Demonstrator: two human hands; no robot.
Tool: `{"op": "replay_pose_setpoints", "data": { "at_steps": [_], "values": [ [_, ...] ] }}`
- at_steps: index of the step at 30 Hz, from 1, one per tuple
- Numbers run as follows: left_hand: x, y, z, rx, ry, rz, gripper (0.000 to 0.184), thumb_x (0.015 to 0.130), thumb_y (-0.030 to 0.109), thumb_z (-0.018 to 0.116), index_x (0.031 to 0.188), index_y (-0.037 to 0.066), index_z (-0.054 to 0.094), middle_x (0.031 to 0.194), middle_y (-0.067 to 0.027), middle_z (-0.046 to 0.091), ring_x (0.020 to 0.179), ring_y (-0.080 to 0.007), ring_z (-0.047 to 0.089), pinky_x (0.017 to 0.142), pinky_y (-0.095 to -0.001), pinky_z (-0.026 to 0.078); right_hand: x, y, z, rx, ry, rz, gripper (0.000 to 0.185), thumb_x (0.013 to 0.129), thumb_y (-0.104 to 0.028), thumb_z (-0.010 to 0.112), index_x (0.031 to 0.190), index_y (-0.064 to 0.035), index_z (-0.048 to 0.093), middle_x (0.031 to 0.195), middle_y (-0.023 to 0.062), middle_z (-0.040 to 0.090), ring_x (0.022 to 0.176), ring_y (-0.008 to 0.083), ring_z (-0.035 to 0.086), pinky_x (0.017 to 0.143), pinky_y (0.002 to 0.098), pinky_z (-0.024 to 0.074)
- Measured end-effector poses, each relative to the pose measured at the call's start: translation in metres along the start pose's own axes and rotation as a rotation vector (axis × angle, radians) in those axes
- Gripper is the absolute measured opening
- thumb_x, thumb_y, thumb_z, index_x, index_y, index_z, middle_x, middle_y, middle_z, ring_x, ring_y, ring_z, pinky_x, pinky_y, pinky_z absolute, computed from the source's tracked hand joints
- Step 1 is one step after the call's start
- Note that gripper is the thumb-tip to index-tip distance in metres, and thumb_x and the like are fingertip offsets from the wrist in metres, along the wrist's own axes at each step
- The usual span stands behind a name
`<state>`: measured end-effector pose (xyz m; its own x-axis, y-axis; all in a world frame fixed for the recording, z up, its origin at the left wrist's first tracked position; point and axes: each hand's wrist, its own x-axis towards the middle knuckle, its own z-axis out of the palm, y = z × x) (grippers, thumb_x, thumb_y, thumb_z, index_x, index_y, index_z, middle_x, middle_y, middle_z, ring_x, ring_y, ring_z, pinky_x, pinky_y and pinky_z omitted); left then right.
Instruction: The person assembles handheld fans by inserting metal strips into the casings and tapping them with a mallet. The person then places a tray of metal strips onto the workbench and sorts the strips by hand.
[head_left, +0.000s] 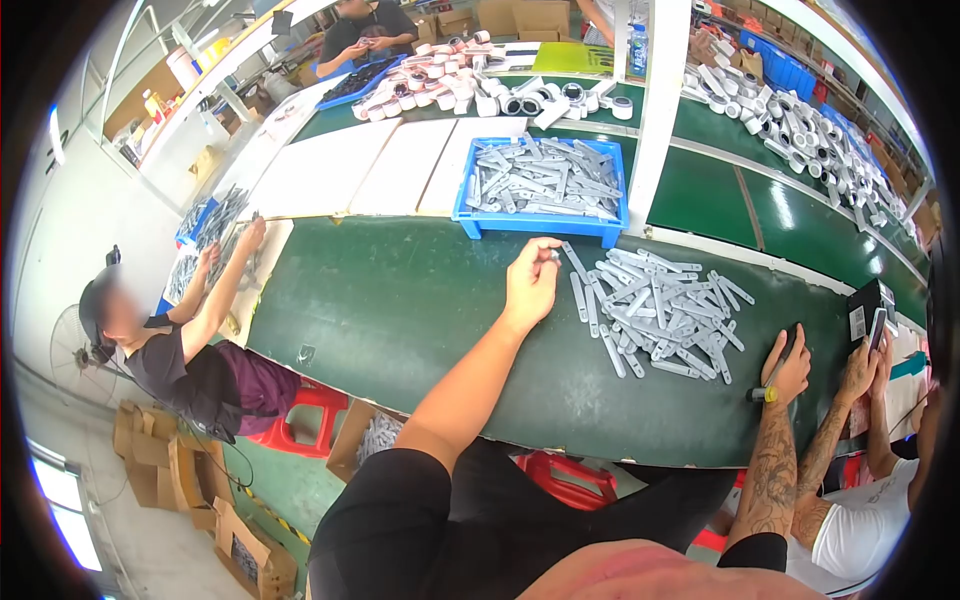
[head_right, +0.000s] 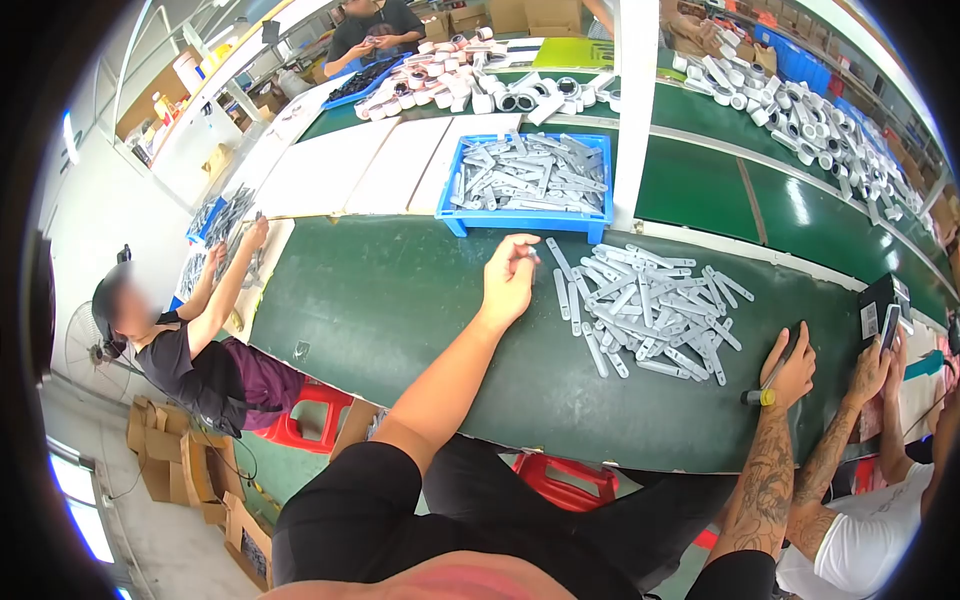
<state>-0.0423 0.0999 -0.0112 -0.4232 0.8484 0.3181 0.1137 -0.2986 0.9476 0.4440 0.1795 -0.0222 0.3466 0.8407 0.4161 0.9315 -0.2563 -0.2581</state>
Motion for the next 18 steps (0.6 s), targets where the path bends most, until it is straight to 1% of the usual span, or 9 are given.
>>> {"op": "replay_pose_setpoints", "data": {
  "at_steps": [1, 4, 5, 7, 8, 10, 12, 15, 18],
  "values": [
    [-0.001, 0.001, 0.001, -0.044, 0.051, 0.018, 0.032, 0.098, -0.008, 0.049, 0.125, 0.004, 0.063, 0.097, -0.0024, 0.063, 0.08, -0.0045, 0.058, 0.069, -0.02, 0.047, 0.0, 0.0, 0.0, 0.007, 0.008, -0.006, 0.054, 0.108, -0.055, 0.047, 0.156, -0.029, 0.047, 0.142, 0.0118, 0.059, 0.134, 0.0344, 0.054, 0.106, 0.0587, 0.041],
    [0.001, -0.002, 0.003, -0.037, 0.123, 0.243, 0.036, 0.098, -0.008, 0.049, 0.13, 0.005, 0.059, 0.096, -0.0022, 0.061, 0.076, -0.0043, 0.056, 0.065, -0.021, 0.046, -0.003, -0.002, -0.006, 0.007, 0.005, -0.001, 0.054, 0.108, -0.055, 0.047, 0.156, -0.0288, 0.047, 0.143, 0.0116, 0.059, 0.134, 0.0343, 0.054, 0.106, 0.0586, 0.041],
    [0.001, -0.004, 0.002, -0.035, 0.123, 0.243, 0.036, 0.098, -0.008, 0.049, 0.13, 0.005, 0.059, 0.096, -0.0022, 0.061, 0.076, -0.0043, 0.056, 0.065, -0.021, 0.046, -0.003, -0.005, -0.007, 0.005, 0.0, -0.002, 0.054, 0.108, -0.055, 0.047, 0.156, -0.0288, 0.047, 0.143, 0.0116, 0.059, 0.134, 0.0342, 0.054, 0.106, 0.0586, 0.0411],
    [0.001, -0.01, -0.003, -0.024, 0.025, 0.008, 0.035, 0.098, -0.007, 0.048, 0.129, 0.005, 0.06, 0.096, -0.0026, 0.06, 0.079, -0.0041, 0.056, 0.065, -0.0205, 0.046, -0.001, 0.0, -0.002, 0.008, -0.003, -0.002, 0.054, 0.108, -0.055, 0.047, 0.156, -0.0287, 0.047, 0.143, 0.0116, 0.059, 0.134, 0.0343, 0.054, 0.106, 0.0587, 0.0411],
    [0.003, -0.012, -0.004, -0.004, 0.045, 0.017, 0.035, 0.098, -0.008, 0.047, 0.127, 0.005, 0.06, 0.096, -0.0022, 0.06, 0.081, -0.0035, 0.056, 0.064, -0.02, 0.045, 0.0, 0.0, -0.001, 0.01, -0.003, -0.002, 0.054, 0.108, -0.055, 0.046, 0.156, -0.0286, 0.048, 0.143, 0.0117, 0.059, 0.134, 0.0344, 0.054, 0.106, 0.0589, 0.0412],
    [0.005, -0.008, -0.003, -0.08, 0.106, 0.109, 0.036, 0.097, -0.008, 0.045, 0.126, 0.005, 0.061, 0.095, -0.0017, 0.06, 0.08, -0.0039, 0.055, 0.064, -0.0199, 0.044, 0.002, 0.0, 0.0, 0.015, 0.007, -0.007, 0.054, 0.108, -0.055, 0.046, 0.156, -0.0286, 0.047, 0.143, 0.0117, 0.059, 0.134, 0.0346, 0.054, 0.106, 0.0589, 0.0412],
    [0.002, -0.006, -0.002, -0.128, 0.108, 0.098, 0.036, 0.096, -0.008, 0.045, 0.126, 0.005, 0.061, 0.093, -0.0014, 0.061, 0.078, -0.0052, 0.054, 0.067, -0.0199, 0.044, -0.002, 0.002, -0.001, 0.01, 0.004, -0.004, 0.054, 0.108, -0.055, 0.046, 0.156, -0.0286, 0.047, 0.143, 0.0118, 0.059, 0.134, 0.0347, 0.054, 0.106, 0.059, 0.0413],
    [0.001, -0.003, -0.003, -0.045, 0.069, 0.087, 0.034, 0.096, -0.007, 0.046, 0.123, 0.004, 0.062, 0.09, -0.0011, 0.06, 0.078, -0.0052, 0.054, 0.066, -0.0198, 0.044, -0.002, -0.002, -0.004, 0.006, 0.004, -0.001, 0.054, 0.108, -0.054, 0.047, 0.155, -0.0285, 0.048, 0.142, 0.0119, 0.059, 0.133, 0.035, 0.054, 0.106, 0.0592, 0.0412],
    [0.003, -0.006, -0.002, -0.012, 0.057, 0.08, 0.032, 0.097, -0.007, 0.045, 0.12, 0.004, 0.064, 0.089, -0.0005, 0.061, 0.075, -0.0039, 0.053, 0.062, -0.0201, 0.042, 0.001, 0.0, -0.001, 0.01, 0.003, 0.004, 0.054, 0.108, -0.054, 0.047, 0.155, -0.0289, 0.048, 0.143, 0.0118, 0.059, 0.134, 0.0348, 0.054, 0.106, 0.0594, 0.0411]
  ]
}}
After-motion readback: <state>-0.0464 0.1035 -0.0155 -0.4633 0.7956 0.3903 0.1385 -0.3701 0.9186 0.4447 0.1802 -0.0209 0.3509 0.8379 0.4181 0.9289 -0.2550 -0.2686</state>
